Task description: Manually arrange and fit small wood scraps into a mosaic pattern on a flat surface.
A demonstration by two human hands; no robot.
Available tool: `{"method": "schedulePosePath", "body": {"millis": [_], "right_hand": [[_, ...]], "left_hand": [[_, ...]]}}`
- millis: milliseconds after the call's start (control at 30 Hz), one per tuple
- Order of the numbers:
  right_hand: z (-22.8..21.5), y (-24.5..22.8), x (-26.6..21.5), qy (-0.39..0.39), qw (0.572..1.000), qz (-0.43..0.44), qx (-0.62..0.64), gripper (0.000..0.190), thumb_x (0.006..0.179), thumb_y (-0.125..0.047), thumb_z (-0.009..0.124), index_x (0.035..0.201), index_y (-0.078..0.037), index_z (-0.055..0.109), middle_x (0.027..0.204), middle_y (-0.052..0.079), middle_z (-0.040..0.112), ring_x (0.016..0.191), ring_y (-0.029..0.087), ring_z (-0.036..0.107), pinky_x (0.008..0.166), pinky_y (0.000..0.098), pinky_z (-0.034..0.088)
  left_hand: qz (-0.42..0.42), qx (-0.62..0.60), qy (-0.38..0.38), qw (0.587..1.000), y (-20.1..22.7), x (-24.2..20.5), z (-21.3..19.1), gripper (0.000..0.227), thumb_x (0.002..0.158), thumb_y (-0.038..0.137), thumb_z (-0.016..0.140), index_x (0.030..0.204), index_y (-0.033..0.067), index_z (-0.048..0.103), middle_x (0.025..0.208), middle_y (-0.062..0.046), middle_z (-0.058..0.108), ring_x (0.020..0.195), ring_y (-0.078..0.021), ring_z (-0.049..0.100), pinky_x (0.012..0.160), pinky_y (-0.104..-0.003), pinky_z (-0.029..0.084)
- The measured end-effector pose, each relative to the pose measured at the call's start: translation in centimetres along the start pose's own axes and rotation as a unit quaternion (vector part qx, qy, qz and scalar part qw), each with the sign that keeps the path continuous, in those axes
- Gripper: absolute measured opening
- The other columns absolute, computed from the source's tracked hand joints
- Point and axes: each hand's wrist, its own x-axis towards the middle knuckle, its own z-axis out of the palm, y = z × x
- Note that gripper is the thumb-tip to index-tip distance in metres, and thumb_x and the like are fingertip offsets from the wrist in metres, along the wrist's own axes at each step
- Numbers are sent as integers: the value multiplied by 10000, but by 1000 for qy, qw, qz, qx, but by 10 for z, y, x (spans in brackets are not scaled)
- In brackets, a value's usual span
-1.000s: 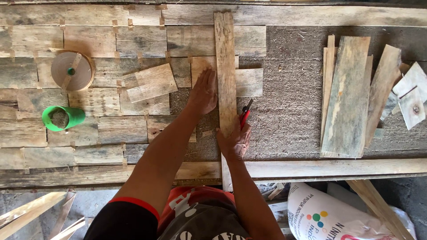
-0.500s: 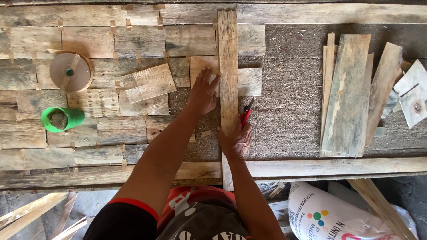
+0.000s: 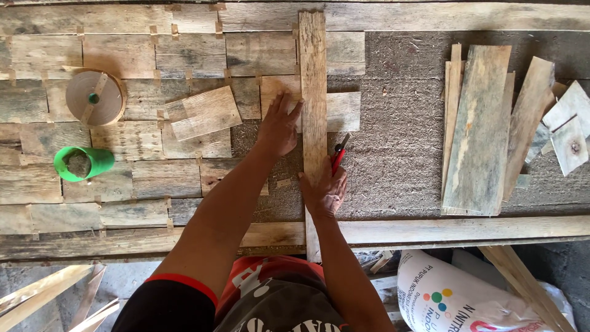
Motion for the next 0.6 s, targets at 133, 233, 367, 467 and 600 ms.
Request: {"method": "schedulePosePath", "body": {"millis": [133, 233, 367, 467, 600], "right_hand": [[1, 1, 1, -12, 1000, 9, -3, 991, 787, -618, 808, 1527, -50, 473, 1214, 177, 471, 1051, 315, 512, 849, 496, 508], [1, 0, 2, -11, 1000, 9, -5, 1003, 775, -620, 818, 1525, -50, 474, 1213, 182, 468, 1053, 325, 509, 845, 498, 510], [1, 0, 2, -7, 1000, 8, -18, 1004, 759, -608, 834, 1516, -51, 480, 1217, 187, 470, 1064, 335, 512, 858, 509, 510], [2, 0, 1, 5, 1000, 2, -13, 1010, 754, -602, 841, 1515, -45, 481, 1217, 191, 473, 1064, 341, 518, 860, 514, 510], [0, -2, 1, 17, 1000, -3, -16, 985, 759, -596, 848, 1509, -59, 501, 1211, 178, 485, 1056, 337, 526, 868, 513, 511]], "left_hand": [[-10, 19, -29, 999, 4, -2, -8, 775, 958, 115, 525, 1657, 166, 196, 1692, -238, 61, 1574, -399, 58, 1286, -464, 102], [-20, 18, -54, 998, 5, -1, -13, 774, 968, 145, 528, 1660, 162, 179, 1687, -236, 66, 1575, -406, 57, 1293, -468, 101], [-22, 27, -64, 997, 7, 0, -16, 793, 951, 152, 541, 1652, 161, 170, 1685, -244, 58, 1570, -408, 46, 1283, -470, 101], [-26, 33, -76, 996, 10, -2, -21, 813, 940, 154, 554, 1656, 158, 168, 1687, -245, 59, 1573, -409, 42, 1286, -470, 98], [-25, 31, -66, 997, 7, -1, -16, 811, 937, 156, 564, 1652, 155, 182, 1689, -250, 64, 1572, -417, 43, 1287, -480, 106]]}}
